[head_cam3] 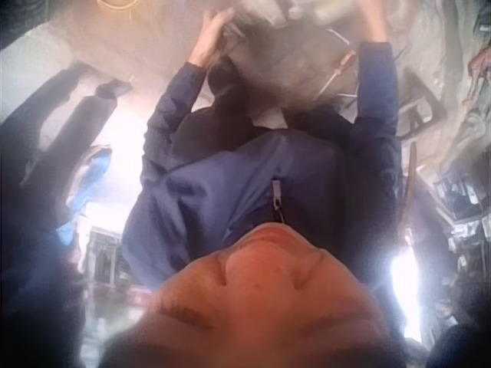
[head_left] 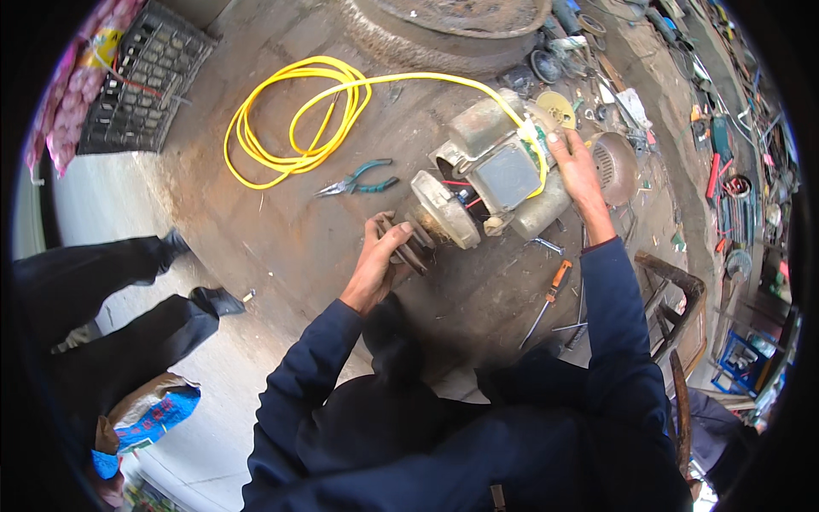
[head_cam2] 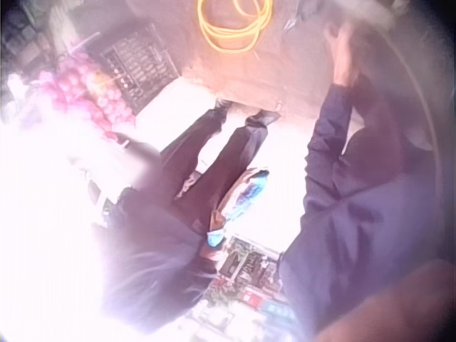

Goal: The person uses a metal rod to rotate the shaft of a small motor-like device, then uses a wrench to tighten a bolt on the device. The person repeatedly rotates the shaft and adjusts the bolt while holding the device steady.

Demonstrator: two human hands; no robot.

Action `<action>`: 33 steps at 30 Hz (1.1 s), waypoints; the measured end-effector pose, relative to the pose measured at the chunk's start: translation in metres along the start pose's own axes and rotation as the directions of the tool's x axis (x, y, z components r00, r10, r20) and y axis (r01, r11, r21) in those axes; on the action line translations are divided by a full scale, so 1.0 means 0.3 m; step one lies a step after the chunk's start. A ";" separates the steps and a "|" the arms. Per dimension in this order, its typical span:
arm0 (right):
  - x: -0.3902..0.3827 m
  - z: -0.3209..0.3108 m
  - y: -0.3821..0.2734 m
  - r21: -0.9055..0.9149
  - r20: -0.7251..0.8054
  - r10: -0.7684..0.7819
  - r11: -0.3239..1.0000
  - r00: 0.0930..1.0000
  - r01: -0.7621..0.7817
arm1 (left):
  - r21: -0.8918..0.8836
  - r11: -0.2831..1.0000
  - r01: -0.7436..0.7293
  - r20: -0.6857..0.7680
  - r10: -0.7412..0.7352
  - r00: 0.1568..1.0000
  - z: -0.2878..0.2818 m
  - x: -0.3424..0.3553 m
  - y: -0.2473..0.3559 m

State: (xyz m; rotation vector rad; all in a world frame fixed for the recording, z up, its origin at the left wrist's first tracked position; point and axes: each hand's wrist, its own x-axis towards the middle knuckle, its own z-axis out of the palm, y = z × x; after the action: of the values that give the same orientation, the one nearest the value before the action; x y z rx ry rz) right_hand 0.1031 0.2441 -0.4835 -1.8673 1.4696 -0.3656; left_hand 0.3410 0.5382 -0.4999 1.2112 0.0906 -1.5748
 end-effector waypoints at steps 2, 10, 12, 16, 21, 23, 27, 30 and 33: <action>-0.003 -0.009 -0.010 -0.071 0.002 -0.025 0.997 1.000 0.025 | 0.073 0.997 0.003 -0.035 0.000 0.999 -0.011 0.006 0.001; 0.008 -0.019 -0.013 0.047 0.034 0.011 0.999 0.999 -0.012 | 0.185 0.972 -0.147 -0.008 0.151 0.988 -0.060 0.073 -0.077; 0.034 -0.034 0.000 0.059 0.078 0.014 0.998 0.997 -0.018 | 0.148 0.984 -0.103 0.001 0.104 0.995 -0.050 0.078 -0.100; 0.106 -0.071 0.032 0.036 0.121 -0.050 0.998 0.991 0.046 | 0.135 0.986 -0.096 0.021 0.094 0.995 0.009 0.093 -0.138; 0.133 -0.080 0.038 -0.036 0.059 -0.072 0.997 0.996 0.074 | 0.294 0.945 -0.145 0.002 0.151 0.988 0.040 0.103 -0.182; 0.123 -0.074 0.023 -0.062 0.071 -0.100 0.993 0.992 0.104 | 0.269 0.950 -0.160 -0.001 0.166 0.986 0.041 0.100 -0.190; 0.097 -0.056 -0.021 -0.067 0.031 -0.103 0.992 0.994 0.105 | 0.230 0.964 -0.131 0.022 0.130 0.991 0.033 0.088 -0.180; 0.072 -0.056 -0.064 -0.043 0.066 -0.035 0.998 0.997 0.038 | 0.380 0.913 -0.151 0.013 0.157 0.987 0.006 0.088 -0.146; 0.031 -0.086 -0.114 -0.146 -0.079 -0.056 0.988 0.995 0.044 | 0.527 0.800 -0.289 0.005 0.337 0.942 -0.016 0.101 -0.099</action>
State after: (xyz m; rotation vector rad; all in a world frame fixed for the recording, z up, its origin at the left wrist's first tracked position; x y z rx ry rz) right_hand 0.1148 0.2293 -0.4439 -2.0283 1.5426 -0.3735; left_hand 0.3249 0.5323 -0.5391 1.6225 -0.4942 -1.2812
